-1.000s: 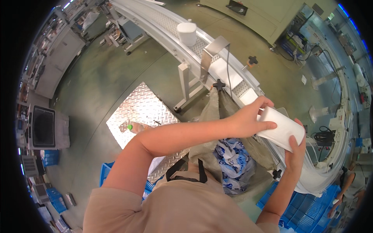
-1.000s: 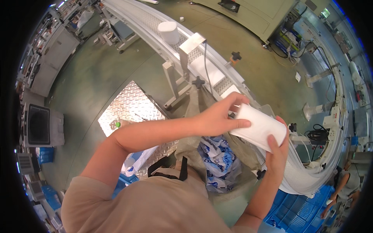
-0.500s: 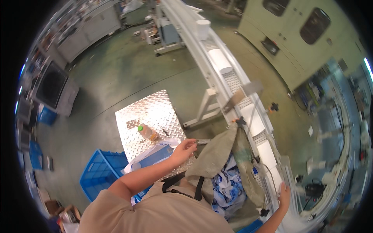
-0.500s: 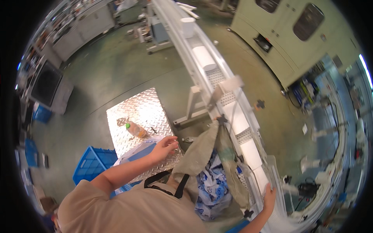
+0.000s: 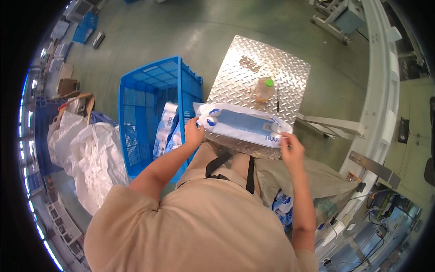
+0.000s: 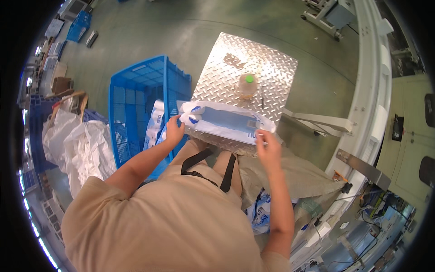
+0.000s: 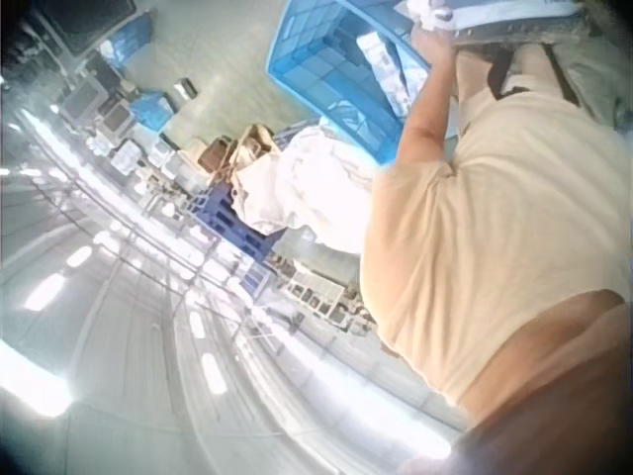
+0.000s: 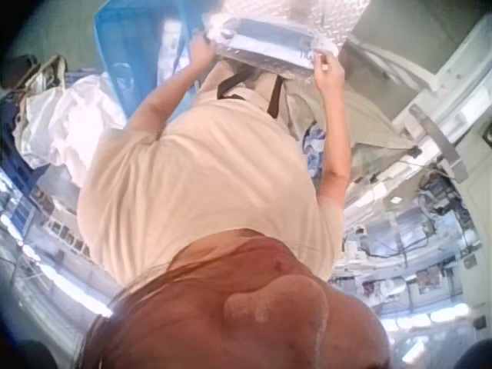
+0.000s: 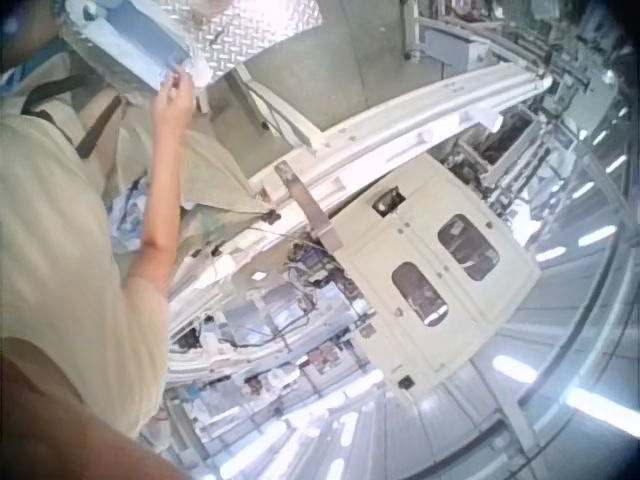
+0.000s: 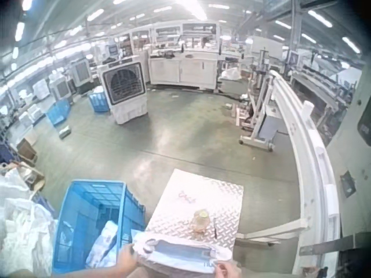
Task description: The person takes individual paper rolls out of a large plastic bag and places them one at a time onto a moving industrial conveyor belt.
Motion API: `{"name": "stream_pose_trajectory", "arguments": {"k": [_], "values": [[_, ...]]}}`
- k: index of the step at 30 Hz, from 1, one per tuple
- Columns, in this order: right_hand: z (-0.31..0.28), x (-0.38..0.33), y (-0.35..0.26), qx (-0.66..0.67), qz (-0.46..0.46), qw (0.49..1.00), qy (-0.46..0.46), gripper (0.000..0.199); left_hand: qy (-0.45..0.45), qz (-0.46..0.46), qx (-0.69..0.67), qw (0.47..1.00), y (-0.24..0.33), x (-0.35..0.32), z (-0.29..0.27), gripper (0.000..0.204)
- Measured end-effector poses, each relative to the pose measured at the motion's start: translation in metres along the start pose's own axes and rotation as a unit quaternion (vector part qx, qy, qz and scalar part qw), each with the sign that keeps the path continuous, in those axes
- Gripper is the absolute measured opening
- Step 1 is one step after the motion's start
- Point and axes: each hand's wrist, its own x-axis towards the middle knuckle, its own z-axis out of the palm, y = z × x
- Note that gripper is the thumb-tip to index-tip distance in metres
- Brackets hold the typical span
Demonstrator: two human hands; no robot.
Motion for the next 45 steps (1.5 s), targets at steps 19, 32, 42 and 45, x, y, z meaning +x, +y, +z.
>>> {"name": "stream_pose_trajectory", "arguments": {"k": [19,32,42,45], "values": [[0.252,0.121,0.056,-0.474,-0.185,0.826,-0.242,0.081,-0.140,-0.249,-0.491,0.823,-0.055,0.079,0.107,0.016],[0.260,0.103,0.053,-0.284,-0.065,0.931,-0.221,0.094,-0.130,-0.382,-0.300,0.865,-0.071,0.101,0.156,0.024],[0.298,0.084,0.110,-0.150,0.137,0.979,-0.031,0.079,-0.155,-0.415,-0.463,0.768,-0.048,0.078,0.124,0.032],[0.285,0.063,0.080,-0.222,0.083,0.970,-0.051,0.088,-0.153,-0.412,-0.477,0.761,-0.058,0.079,0.141,0.033]]}}
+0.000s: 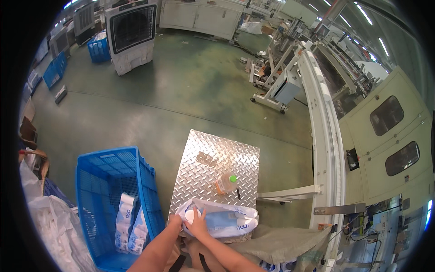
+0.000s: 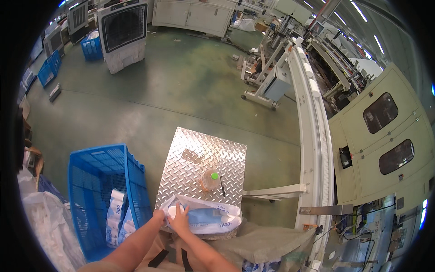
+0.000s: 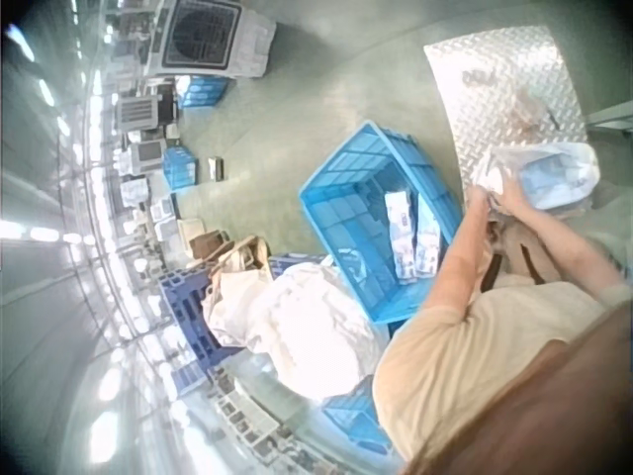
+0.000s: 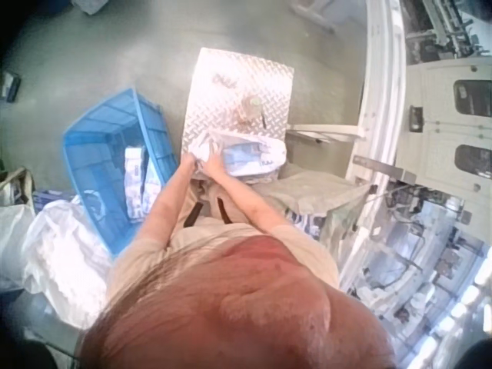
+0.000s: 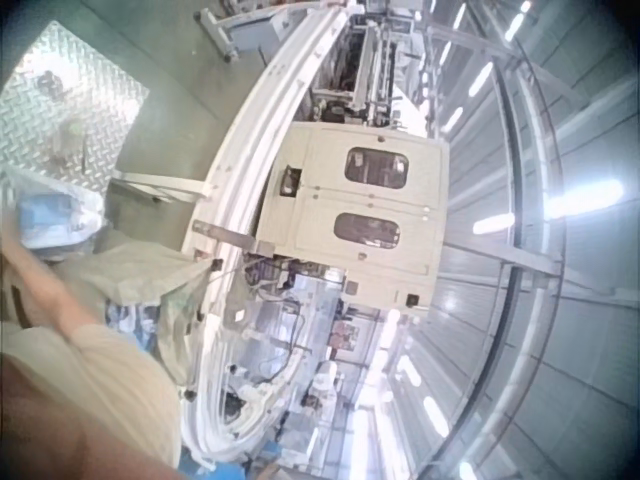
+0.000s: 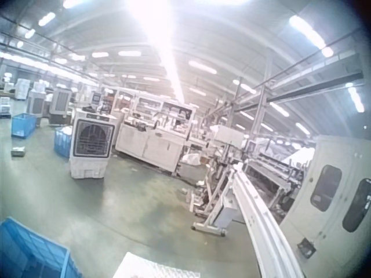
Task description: The person takes individual paper rolls out of a large plastic bag and places them one at a time onto a moving industrial conveyor belt.
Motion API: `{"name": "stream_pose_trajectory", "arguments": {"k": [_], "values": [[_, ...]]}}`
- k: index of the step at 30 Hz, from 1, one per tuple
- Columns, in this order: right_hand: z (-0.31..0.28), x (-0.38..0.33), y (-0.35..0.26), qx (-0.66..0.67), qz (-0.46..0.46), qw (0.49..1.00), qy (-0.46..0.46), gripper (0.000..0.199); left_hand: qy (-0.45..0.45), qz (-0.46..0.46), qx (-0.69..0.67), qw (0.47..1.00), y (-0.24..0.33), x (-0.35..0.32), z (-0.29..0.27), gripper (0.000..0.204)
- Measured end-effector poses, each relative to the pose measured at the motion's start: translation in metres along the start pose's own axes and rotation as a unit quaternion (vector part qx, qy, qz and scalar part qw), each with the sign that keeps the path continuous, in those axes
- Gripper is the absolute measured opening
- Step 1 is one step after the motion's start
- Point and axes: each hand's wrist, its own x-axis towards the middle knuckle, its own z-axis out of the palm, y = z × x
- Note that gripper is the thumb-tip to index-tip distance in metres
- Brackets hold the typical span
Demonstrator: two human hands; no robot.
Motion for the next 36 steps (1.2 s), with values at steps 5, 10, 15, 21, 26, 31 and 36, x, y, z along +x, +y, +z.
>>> {"name": "stream_pose_trajectory", "arguments": {"k": [5,10,15,21,26,31,36], "values": [[-0.028,-0.021,-0.027,-0.050,0.070,0.993,-0.082,0.099,0.004,-0.028,0.023,0.999,-0.005,-0.002,0.007,0.033],[-0.001,-0.009,0.037,0.079,0.048,0.993,0.068,0.097,-0.008,-0.032,0.006,0.999,-0.029,0.021,0.020,0.032],[0.009,0.017,0.078,0.250,0.281,0.922,0.095,0.093,0.019,0.003,0.182,0.983,-0.034,0.027,0.050,0.031],[0.034,0.011,0.086,0.348,0.302,0.870,0.174,0.090,-0.044,-0.002,0.162,0.986,-0.029,0.039,0.042,0.029],[0.017,0.009,0.027,0.200,0.328,0.915,0.126,0.092,0.012,-0.028,0.184,0.983,-0.023,0.039,0.014,0.030],[0.039,0.017,0.077,0.302,0.291,0.901,0.114,0.087,-0.039,-0.010,0.257,0.966,0.001,0.017,0.012,0.027],[0.047,0.027,0.098,0.344,0.290,0.885,0.117,0.086,-0.005,-0.054,0.215,0.975,-0.008,0.044,-0.001,0.027]]}}
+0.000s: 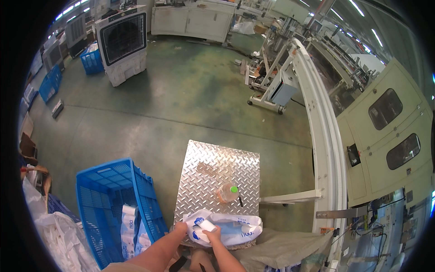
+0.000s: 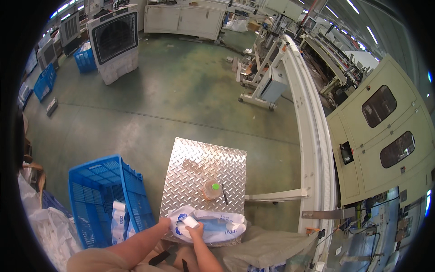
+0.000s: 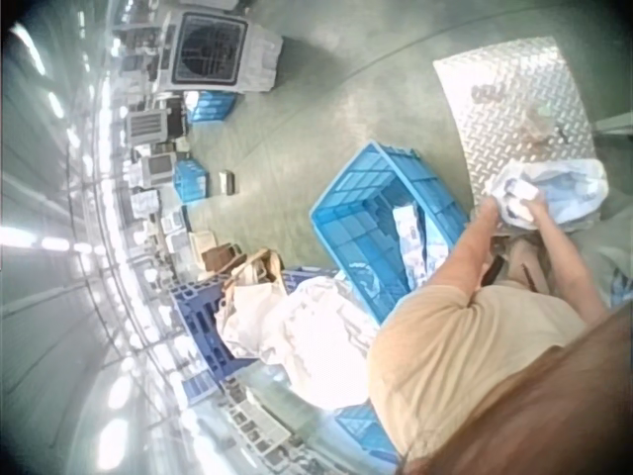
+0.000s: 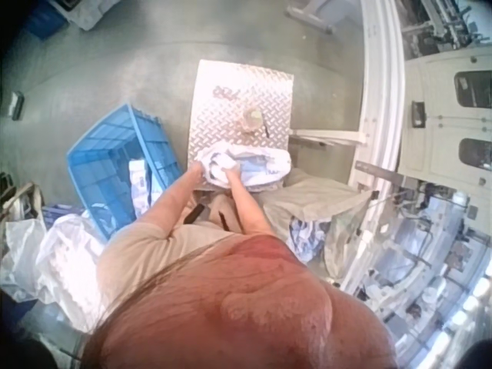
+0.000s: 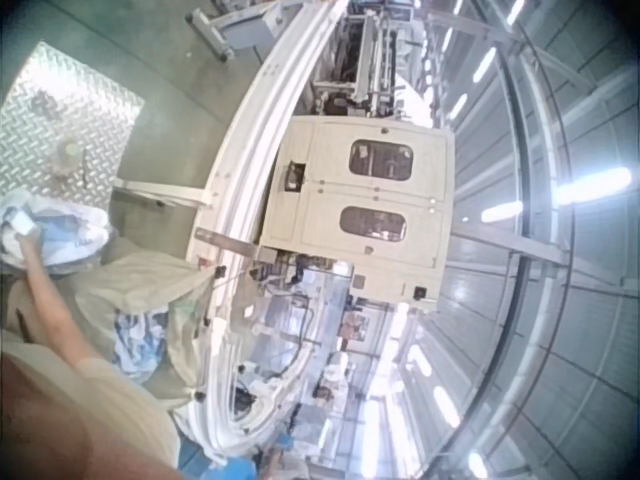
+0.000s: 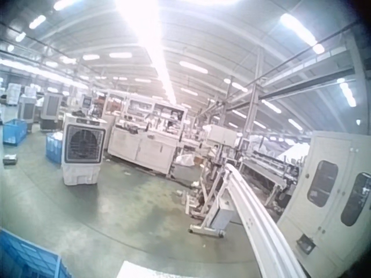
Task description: The person takes individual paper rolls out of a large plastic bag and places them one at a time onto a moving industrial conveyor belt.
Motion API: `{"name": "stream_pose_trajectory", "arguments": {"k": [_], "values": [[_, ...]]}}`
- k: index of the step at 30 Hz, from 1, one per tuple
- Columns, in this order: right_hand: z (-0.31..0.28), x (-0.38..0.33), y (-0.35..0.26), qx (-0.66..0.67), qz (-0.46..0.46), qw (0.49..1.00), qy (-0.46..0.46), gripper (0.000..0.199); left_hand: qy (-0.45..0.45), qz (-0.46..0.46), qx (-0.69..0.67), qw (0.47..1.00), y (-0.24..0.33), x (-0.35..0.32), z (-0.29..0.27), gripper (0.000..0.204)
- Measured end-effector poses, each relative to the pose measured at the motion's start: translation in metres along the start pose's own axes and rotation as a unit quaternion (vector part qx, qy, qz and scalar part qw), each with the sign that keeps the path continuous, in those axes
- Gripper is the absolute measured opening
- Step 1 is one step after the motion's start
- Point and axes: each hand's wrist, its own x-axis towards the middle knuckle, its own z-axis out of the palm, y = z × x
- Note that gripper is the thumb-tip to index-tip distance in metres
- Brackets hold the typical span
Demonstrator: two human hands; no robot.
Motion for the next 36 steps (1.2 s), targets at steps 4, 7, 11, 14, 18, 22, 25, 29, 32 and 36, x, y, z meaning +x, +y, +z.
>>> {"name": "stream_pose_trajectory", "arguments": {"k": [4,7,11,14,18,22,25,29,32,36], "values": [[-0.008,0.002,-0.008,0.023,0.003,1.000,0.001,0.086,0.002,0.099,-0.003,0.995,0.043,-0.003,0.020,0.026],[-0.010,-0.001,-0.036,-0.086,-0.099,0.991,-0.002,0.089,0.029,0.166,0.011,0.986,0.010,-0.011,-0.001,0.029],[-0.055,-0.041,-0.101,0.203,0.107,0.967,-0.107,0.073,0.099,0.219,0.083,0.967,0.045,-0.059,-0.018,0.026],[-0.112,-0.064,-0.103,0.383,0.083,0.892,-0.224,0.066,0.092,0.171,0.069,0.979,0.052,-0.019,-0.018,0.026],[-0.177,-0.150,-0.083,0.464,0.167,0.859,-0.138,0.051,0.364,0.373,0.281,0.806,0.085,-0.105,-0.020,0.029],[-0.257,-0.247,-0.053,0.536,0.098,0.836,0.071,0.043,-0.065,0.605,0.344,0.716,0.091,-0.172,0.022,0.029],[-0.331,-0.291,-0.063,0.532,0.009,0.836,0.130,0.040,-0.256,0.566,0.422,0.660,0.062,-0.164,0.094,0.035],[-0.465,-0.345,-0.065,0.495,-0.106,0.790,0.346,0.035,-0.223,0.512,0.598,0.575,0.076,-0.201,0.173,0.071],[-0.554,-0.396,-0.060,0.490,-0.184,0.758,0.390,0.038,-0.201,0.498,0.697,0.475,0.091,-0.219,0.217,0.075],[-0.633,-0.423,-0.012,0.410,-0.158,0.797,0.415,0.050,-0.071,0.604,0.742,0.282,0.077,-0.184,0.238,0.082]]}}
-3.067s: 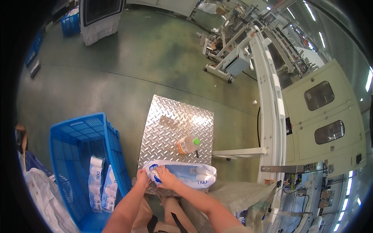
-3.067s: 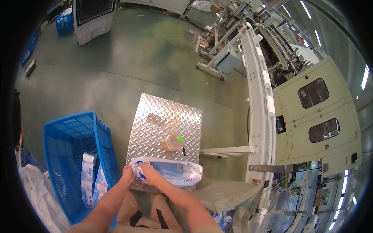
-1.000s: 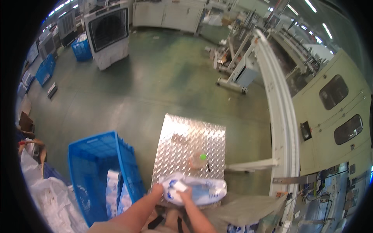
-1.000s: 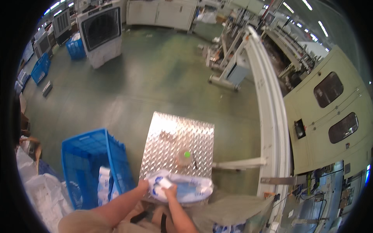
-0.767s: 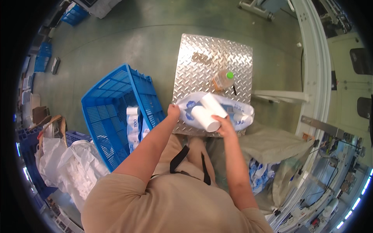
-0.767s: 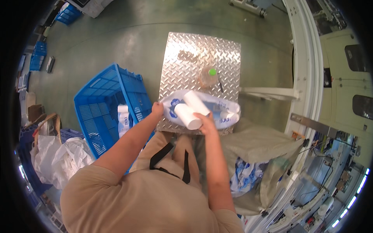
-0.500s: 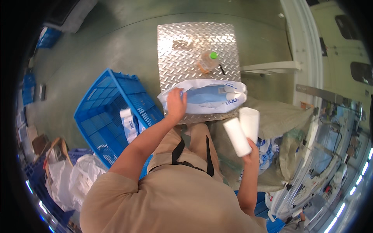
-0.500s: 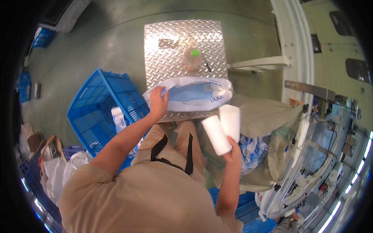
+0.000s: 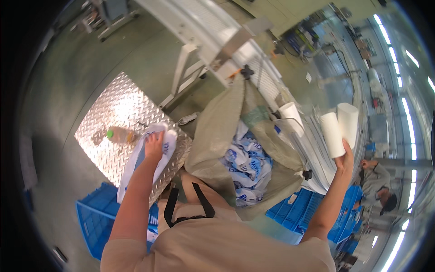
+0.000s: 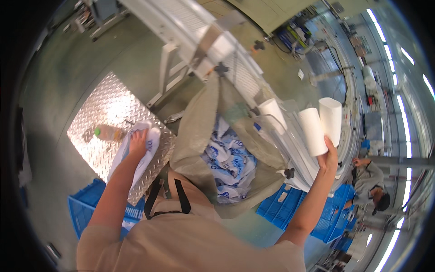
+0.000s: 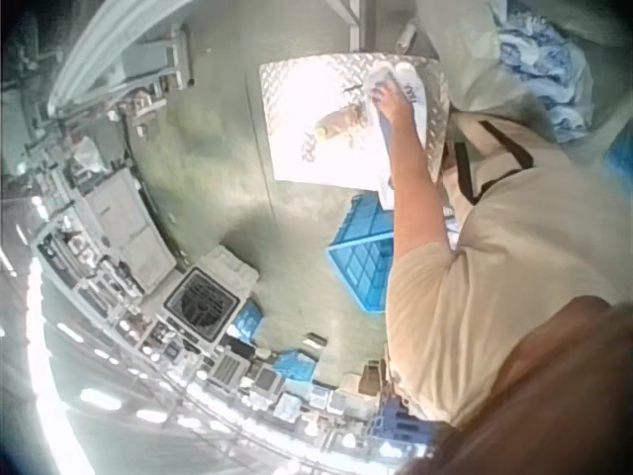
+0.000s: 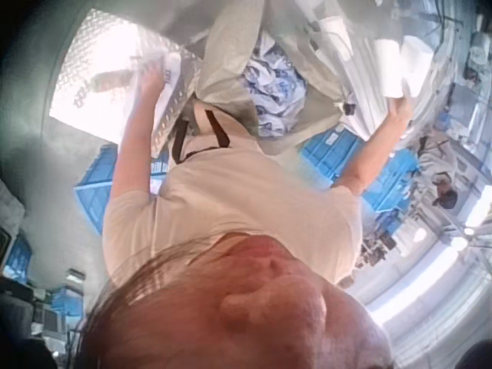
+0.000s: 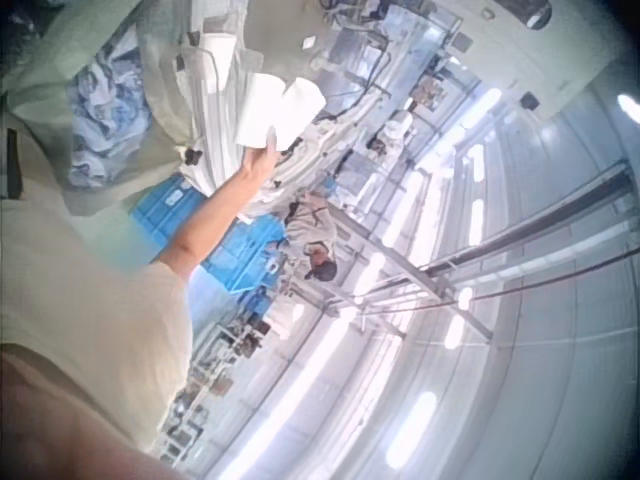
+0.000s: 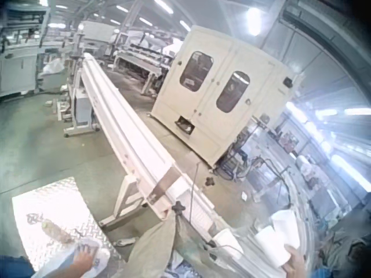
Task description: The person takes individual paper rolls out of a large plastic bag and places them one at a time onto a moving industrial conveyor belt.
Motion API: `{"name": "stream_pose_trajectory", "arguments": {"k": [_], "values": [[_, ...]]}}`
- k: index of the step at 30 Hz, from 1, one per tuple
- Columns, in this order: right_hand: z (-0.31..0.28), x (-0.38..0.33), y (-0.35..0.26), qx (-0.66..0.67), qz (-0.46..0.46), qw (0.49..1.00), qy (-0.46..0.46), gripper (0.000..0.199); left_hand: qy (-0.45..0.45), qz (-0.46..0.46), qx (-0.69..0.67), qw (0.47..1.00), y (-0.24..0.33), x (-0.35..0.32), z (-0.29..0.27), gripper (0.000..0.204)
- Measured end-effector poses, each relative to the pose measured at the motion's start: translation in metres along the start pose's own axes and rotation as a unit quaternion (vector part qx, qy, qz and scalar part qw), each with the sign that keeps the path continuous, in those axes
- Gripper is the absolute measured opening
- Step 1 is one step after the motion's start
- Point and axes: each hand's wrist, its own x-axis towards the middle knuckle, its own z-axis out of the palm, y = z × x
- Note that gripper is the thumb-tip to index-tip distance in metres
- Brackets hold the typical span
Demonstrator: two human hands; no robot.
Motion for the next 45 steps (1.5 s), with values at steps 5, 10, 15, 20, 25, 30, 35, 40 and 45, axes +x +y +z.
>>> {"name": "stream_pose_trajectory", "arguments": {"k": [5,10,15,20,25,30,35,40,45], "values": [[-0.026,0.024,0.014,-0.087,-0.009,0.996,0.004,0.059,-0.082,-0.011,-0.018,0.996,0.032,-0.002,-0.063,0.113],[-0.044,0.027,0.039,-0.120,-0.038,0.992,-0.006,0.079,-0.066,-0.014,-0.061,0.996,0.032,0.017,-0.052,0.107],[-0.069,0.036,0.069,-0.095,-0.076,0.992,-0.023,0.078,-0.045,0.015,-0.028,0.999,0.043,0.027,-0.049,0.100],[-0.089,0.018,0.064,0.034,-0.075,0.997,0.000,0.069,-0.041,0.030,-0.029,0.998,0.026,0.032,-0.013,0.088],[-0.135,-0.035,0.030,-0.010,-0.030,0.970,0.242,0.062,-0.057,-0.002,-0.060,0.997,0.040,0.024,-0.031,0.087],[-0.151,-0.052,0.035,-0.363,0.144,0.836,0.387,0.073,-0.060,-0.060,-0.084,0.993,0.066,0.031,-0.036,0.075],[-0.156,-0.016,0.078,-0.640,0.077,0.715,0.270,0.075,-0.063,-0.208,-0.122,0.968,0.080,0.031,-0.057,0.065],[-0.017,-0.025,0.075,-0.373,-0.115,0.906,0.165,0.034,-0.065,-0.194,-0.151,0.967,0.037,0.005,-0.101,0.067],[0.148,-0.069,0.097,-0.181,-0.013,0.971,-0.152,0.028,-0.028,-0.267,-0.486,0.832,-0.004,-0.057,-0.185,0.069]]}}
